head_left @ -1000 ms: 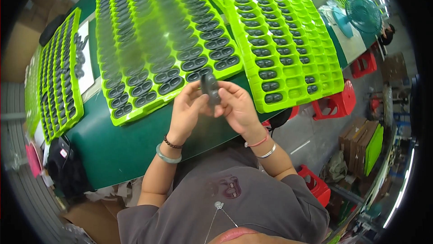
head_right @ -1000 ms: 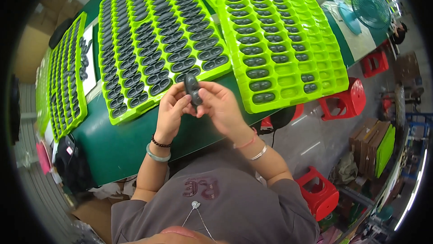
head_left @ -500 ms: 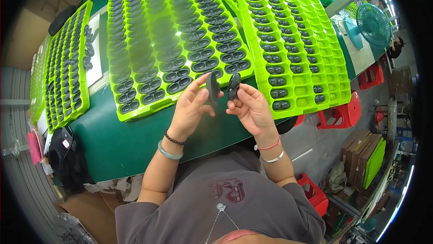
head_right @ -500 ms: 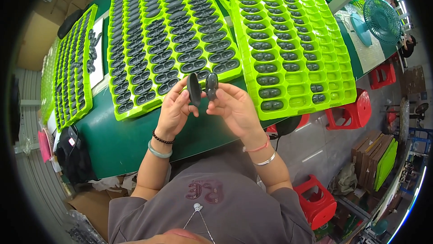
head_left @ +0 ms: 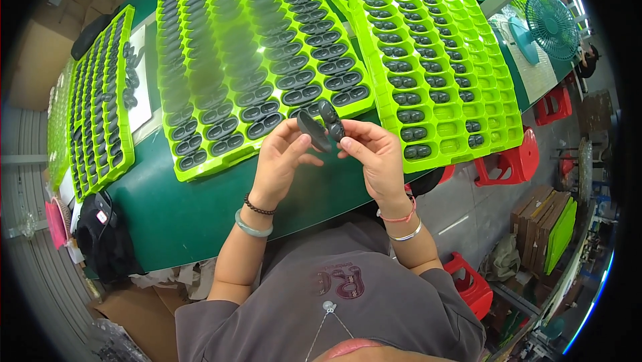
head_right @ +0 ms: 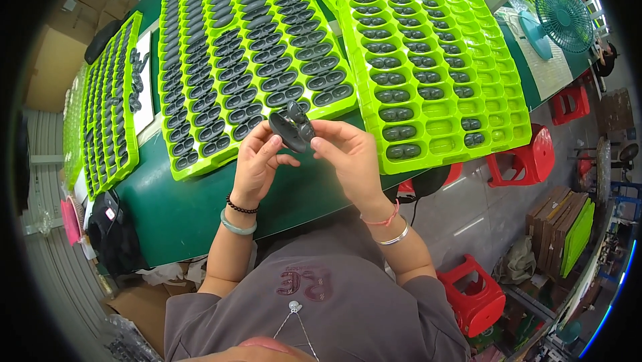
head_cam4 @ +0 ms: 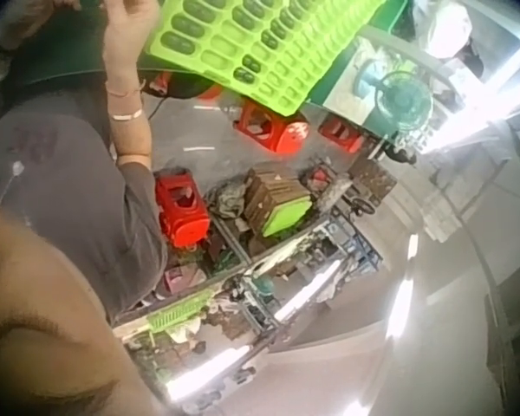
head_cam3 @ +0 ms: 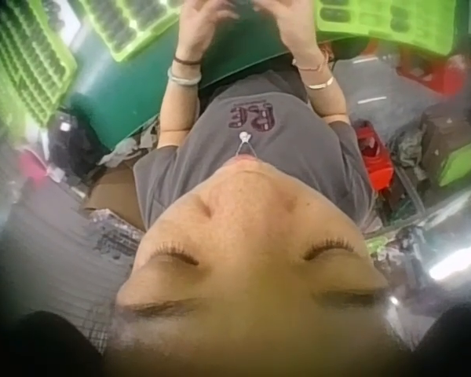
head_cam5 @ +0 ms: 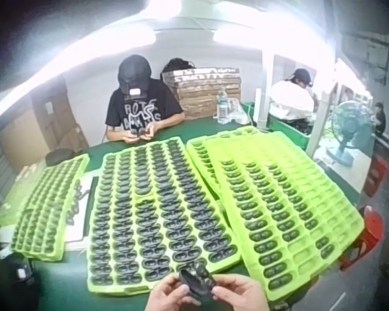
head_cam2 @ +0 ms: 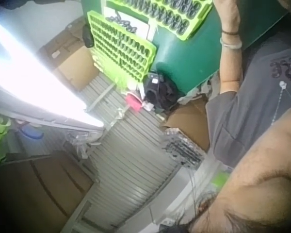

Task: The person assembles and sorts small black plastic components into trays by hand.

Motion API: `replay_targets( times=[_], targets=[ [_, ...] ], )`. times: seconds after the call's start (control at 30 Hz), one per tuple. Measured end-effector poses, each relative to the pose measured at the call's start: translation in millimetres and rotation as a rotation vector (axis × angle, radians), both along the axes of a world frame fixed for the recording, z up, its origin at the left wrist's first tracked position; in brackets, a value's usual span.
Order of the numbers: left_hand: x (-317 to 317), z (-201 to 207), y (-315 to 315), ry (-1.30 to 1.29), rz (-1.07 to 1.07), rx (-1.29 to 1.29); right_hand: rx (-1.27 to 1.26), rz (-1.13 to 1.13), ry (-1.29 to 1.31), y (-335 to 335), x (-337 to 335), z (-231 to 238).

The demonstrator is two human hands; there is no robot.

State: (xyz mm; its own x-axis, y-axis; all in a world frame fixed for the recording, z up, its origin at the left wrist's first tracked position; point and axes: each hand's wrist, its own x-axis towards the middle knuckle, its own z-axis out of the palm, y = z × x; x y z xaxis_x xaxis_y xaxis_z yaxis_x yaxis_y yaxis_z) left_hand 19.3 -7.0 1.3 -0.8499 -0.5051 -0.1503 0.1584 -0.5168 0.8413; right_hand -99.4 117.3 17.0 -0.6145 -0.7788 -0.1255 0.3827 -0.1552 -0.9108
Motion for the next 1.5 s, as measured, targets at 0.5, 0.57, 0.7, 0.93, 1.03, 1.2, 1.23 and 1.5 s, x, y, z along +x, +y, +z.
replay_targets(
  times=[0.5,0.57,0.7,0.93,1.03,1.2,1.23,1.5],
  targets=[
    [2,-3,4,0.011,0.022,-0.033,0.12,-0.161,1.022,-5,14,-1],
    [1,1,4,0.004,0.016,-0.062,0.089,-0.21,1.231,-7,17,-4],
    [3,-4,3,0.085,0.021,0.012,0.102,-0.2,1.332,-5,21,-4],
    [0,-2,14,-0.065,0.115,-0.118,0.099,-0.11,1.221,-4,13,-8],
    [2,2,18,-0.112,0.081,-0.226,0.179,-0.164,0.721,-5,13,0],
    [5,2,19,-0.195,0.094,-0.456,0.314,0.111,0.851,4,0,-2],
    [8,6,15,-0.278,0.016,-0.574,0.323,0.109,0.883,4,0,-3],
    [13,22,4,-0.427,-0.157,-0.778,0.335,0.16,0.938,1,4,3]
  ],
)
